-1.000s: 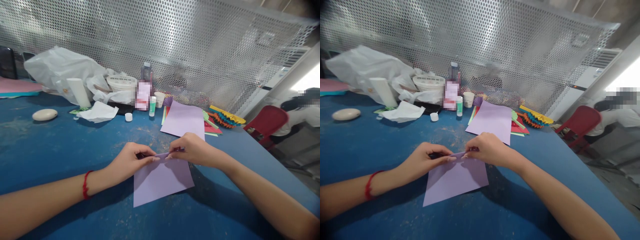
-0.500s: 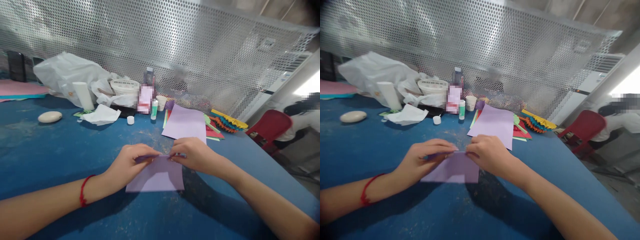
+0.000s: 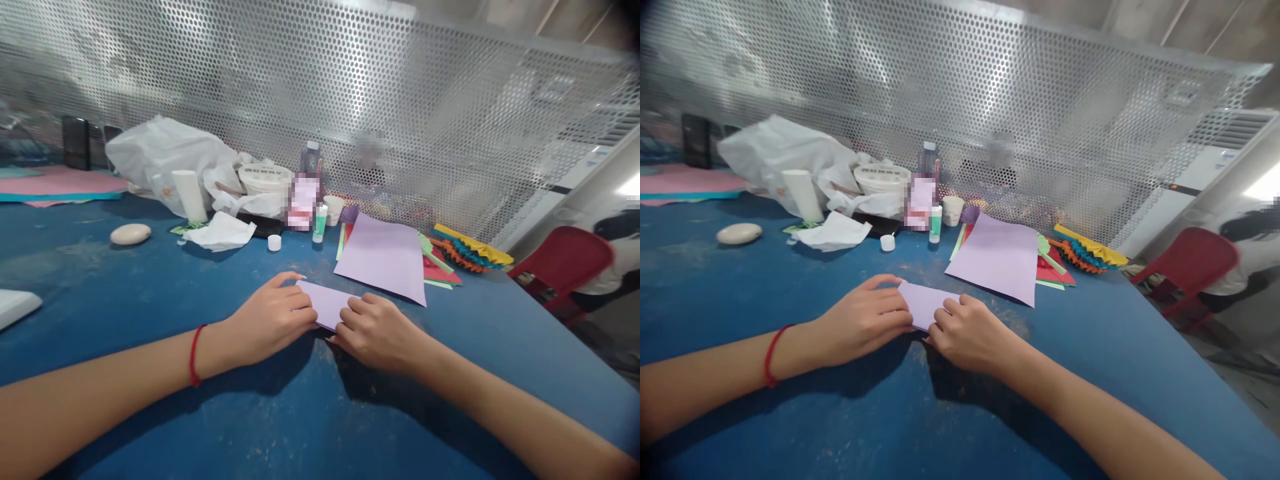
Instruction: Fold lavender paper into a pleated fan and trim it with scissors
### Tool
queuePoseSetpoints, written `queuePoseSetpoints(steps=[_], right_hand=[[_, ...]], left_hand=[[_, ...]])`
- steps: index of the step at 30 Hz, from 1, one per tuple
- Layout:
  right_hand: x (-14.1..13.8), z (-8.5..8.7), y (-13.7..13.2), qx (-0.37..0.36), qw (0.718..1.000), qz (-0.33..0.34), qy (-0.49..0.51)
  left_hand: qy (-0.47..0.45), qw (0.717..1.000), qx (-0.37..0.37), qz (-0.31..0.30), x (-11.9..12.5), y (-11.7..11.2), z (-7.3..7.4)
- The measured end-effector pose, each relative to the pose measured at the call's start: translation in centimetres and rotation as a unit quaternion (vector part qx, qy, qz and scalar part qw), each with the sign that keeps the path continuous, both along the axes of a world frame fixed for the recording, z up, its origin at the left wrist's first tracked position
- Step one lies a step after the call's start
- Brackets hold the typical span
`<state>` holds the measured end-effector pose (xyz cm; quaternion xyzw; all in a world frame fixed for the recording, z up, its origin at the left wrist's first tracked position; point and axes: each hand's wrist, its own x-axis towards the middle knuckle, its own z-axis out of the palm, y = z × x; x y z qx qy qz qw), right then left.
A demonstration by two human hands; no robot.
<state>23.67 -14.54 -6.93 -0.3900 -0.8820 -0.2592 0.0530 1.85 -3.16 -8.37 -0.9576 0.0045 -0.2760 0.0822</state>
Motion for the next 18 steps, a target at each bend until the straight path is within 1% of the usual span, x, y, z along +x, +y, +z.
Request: queuePoseSetpoints(steps=[3, 6, 9, 13, 18], right_hand=[[0.2, -0.6, 0.1, -0.037, 0.999, 0.02, -0.011], [0.3, -0.6, 0.0, -0.077, 0.995, 0.059, -0.022], [0.5, -0.6, 0.1, -0.107, 0.991, 0.078, -0.02], [0.6, -0.7, 0.4, -0.149, 0.986, 0.077, 0.005], [1.0, -0.3, 0.8, -0.211, 0.973, 0.056, 0.074]], left_hand=[[0.037, 0.999, 0.025, -0.023, -0.1, -0.5, 0.3], [0.076, 0.995, 0.039, -0.044, 0.0, -0.9, 0.4], [0.11, 0.992, 0.04, -0.051, 0.1, -1.2, 0.6], [0.161, 0.985, 0.022, -0.06, -0.1, -1.0, 1.3], [0.197, 0.979, -0.013, -0.055, -0.5, 0.3, 1.9]])
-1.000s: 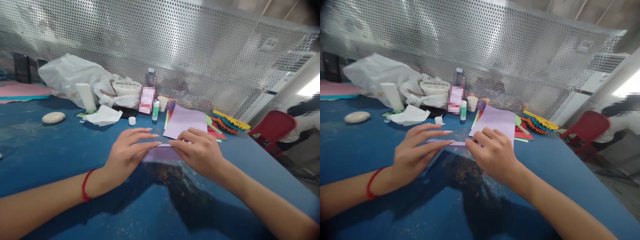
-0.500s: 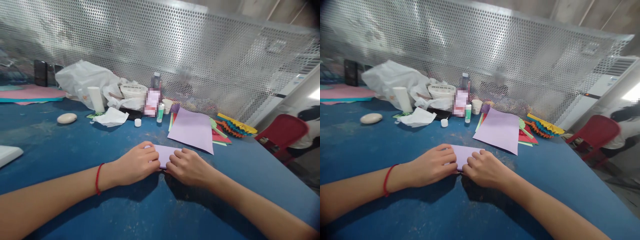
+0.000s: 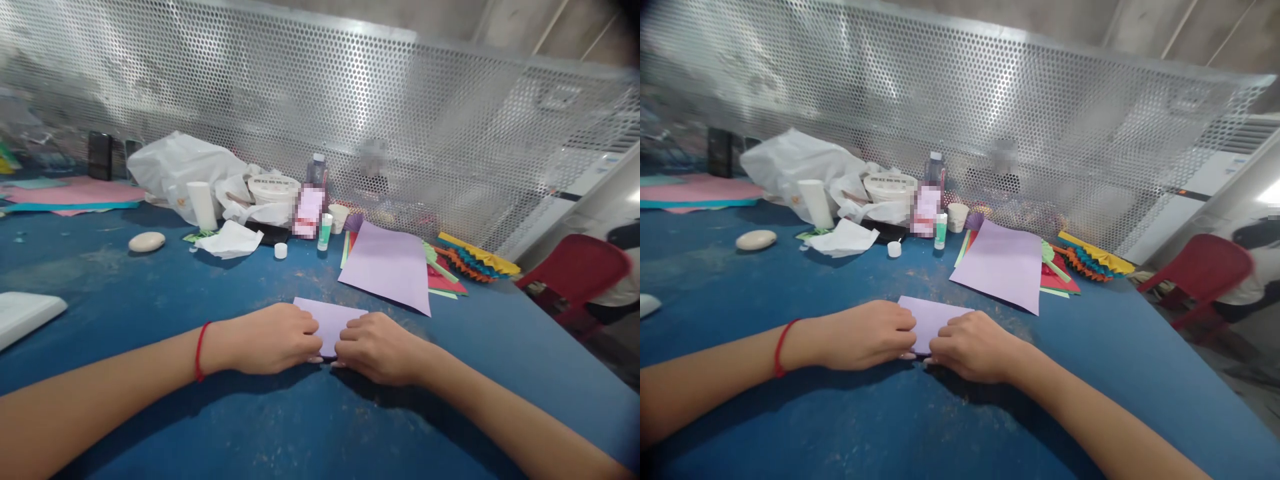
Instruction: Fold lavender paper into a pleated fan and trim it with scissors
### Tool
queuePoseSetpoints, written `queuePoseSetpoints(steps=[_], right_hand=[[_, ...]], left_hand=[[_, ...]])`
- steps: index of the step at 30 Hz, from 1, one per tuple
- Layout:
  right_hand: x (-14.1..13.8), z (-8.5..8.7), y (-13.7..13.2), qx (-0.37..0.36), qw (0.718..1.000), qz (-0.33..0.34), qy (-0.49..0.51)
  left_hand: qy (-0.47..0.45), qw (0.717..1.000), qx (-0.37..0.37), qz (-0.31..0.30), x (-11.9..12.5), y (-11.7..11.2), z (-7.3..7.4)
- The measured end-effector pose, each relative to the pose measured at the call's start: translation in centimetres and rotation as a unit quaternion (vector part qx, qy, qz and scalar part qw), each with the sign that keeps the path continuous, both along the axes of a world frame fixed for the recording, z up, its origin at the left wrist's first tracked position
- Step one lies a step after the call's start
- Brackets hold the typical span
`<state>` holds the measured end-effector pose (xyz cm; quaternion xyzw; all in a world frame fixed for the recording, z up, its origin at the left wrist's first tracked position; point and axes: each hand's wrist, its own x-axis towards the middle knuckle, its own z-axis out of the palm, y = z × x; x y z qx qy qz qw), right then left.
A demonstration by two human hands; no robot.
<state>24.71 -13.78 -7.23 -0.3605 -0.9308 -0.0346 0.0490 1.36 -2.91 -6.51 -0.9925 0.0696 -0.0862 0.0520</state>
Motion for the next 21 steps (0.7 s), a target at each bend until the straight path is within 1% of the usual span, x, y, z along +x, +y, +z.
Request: queuePoseSetpoints(steps=[4, 9, 14, 21], right_hand=[[0.6, 0.1, 0.2, -0.058, 0.995, -0.026, 0.074], [0.8, -0.9, 0.2, -0.098, 0.978, -0.079, 0.169], [0.6, -1.4, 0.1, -0.112, 0.959, -0.139, 0.221], [0.6, -1.3, 0.3, -0.137, 0.946, -0.158, 0.249]], left_hand=[[0.016, 0.999, -0.049, -0.004, -0.1, 1.4, 0.0], [0.019, 0.995, -0.103, 0.003, -0.1, 2.4, -0.4], [0.011, 0.993, -0.114, 0.018, 0.0, 2.5, -0.9], [0.005, 0.994, -0.104, 0.014, 0.1, 2.4, -1.0]])
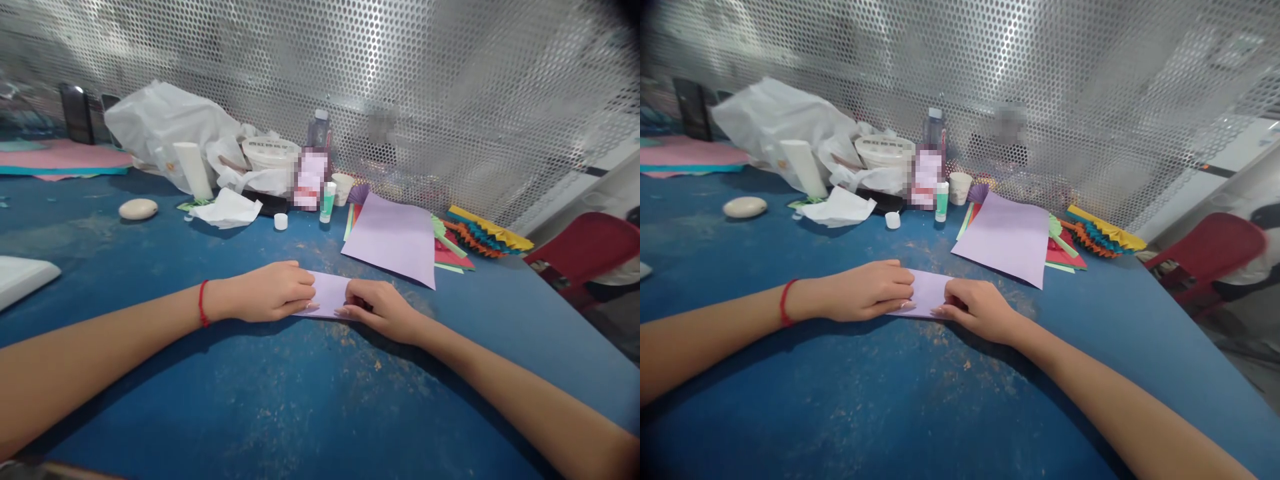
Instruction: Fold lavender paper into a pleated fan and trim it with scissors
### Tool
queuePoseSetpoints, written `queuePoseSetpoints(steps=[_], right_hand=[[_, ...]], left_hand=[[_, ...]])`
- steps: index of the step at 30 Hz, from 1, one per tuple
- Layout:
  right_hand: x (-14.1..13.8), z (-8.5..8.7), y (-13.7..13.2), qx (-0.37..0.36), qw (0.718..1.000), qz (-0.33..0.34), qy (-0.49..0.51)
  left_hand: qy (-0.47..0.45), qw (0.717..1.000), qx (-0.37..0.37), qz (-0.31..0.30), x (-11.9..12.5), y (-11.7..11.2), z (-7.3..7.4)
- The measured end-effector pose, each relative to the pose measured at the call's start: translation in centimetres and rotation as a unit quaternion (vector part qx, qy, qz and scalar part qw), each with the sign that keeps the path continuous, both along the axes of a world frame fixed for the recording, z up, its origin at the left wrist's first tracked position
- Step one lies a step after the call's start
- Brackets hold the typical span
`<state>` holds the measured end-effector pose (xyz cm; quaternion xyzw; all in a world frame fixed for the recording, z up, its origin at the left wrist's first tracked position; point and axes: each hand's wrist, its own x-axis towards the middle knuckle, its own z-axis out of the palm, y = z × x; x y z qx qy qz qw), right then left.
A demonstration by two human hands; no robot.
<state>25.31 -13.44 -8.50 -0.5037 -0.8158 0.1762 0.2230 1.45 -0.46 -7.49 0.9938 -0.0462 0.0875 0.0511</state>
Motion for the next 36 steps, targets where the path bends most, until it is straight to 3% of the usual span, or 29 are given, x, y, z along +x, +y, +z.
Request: queuePoseSetpoints(steps=[9, 21, 36], right_hand=[[0.02, 0.12, -0.06, -0.015, 1.0, -0.004, 0.014], [0.01, -0.02, -0.12, -0.001, 1.0, 0.011, -0.025], [0.22, -0.4, -0.1, 0.029, 0.998, 0.021, -0.056]], left_hand=[[-0.028, 0.998, -0.035, 0.035, 0.2, 0.23, -0.44], [0.005, 0.995, -0.085, 0.046, 0.26, 0.66, -0.46], [-0.006, 0.997, -0.059, 0.04, 0.3, 0.97, -0.76]])
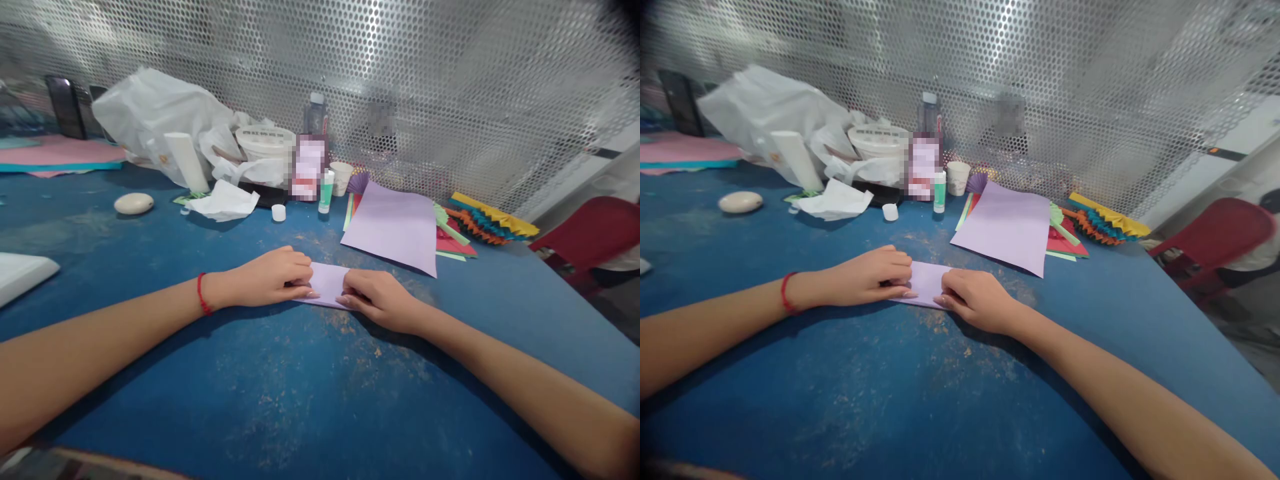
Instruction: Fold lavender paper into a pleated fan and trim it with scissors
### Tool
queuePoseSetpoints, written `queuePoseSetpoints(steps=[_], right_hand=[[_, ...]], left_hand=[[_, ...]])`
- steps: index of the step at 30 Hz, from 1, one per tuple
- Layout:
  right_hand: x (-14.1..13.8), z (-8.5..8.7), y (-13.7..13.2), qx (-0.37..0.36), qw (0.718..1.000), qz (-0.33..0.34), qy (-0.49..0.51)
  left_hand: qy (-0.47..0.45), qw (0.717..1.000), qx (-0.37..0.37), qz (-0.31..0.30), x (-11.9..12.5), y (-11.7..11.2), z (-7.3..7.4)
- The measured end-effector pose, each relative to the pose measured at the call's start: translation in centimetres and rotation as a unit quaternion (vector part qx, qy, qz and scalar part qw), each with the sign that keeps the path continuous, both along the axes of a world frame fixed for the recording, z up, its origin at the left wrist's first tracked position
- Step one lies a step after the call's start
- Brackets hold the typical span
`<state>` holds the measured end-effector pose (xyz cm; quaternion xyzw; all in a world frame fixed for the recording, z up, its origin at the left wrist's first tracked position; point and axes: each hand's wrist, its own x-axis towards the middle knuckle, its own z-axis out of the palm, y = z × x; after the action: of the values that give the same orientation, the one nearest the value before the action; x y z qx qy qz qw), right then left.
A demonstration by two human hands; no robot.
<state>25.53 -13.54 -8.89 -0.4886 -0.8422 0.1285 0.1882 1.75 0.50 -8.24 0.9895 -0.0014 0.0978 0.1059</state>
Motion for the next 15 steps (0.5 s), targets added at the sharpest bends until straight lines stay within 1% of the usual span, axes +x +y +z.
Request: queuePoseSetpoints(steps=[7, 12, 15], right_hand=[[-0.11, 0.18, -0.23, 0.027, 0.999, -0.003, -0.026], [-0.02, 0.12, -0.45, 0.056, 0.997, -0.015, -0.042], [0.29, -0.09, -0.27, 0.031, 0.997, -0.018, -0.064]], left_hand=[[-0.02, 1.0, 0.01, -0.003, 0.0, -0.22, 0.31], [-0.027, 1.0, 0.01, -0.002, -0.1, -0.11, 0.25], [-0.029, 0.999, 0.013, -0.006, -0.14, -0.08, 0.23]])
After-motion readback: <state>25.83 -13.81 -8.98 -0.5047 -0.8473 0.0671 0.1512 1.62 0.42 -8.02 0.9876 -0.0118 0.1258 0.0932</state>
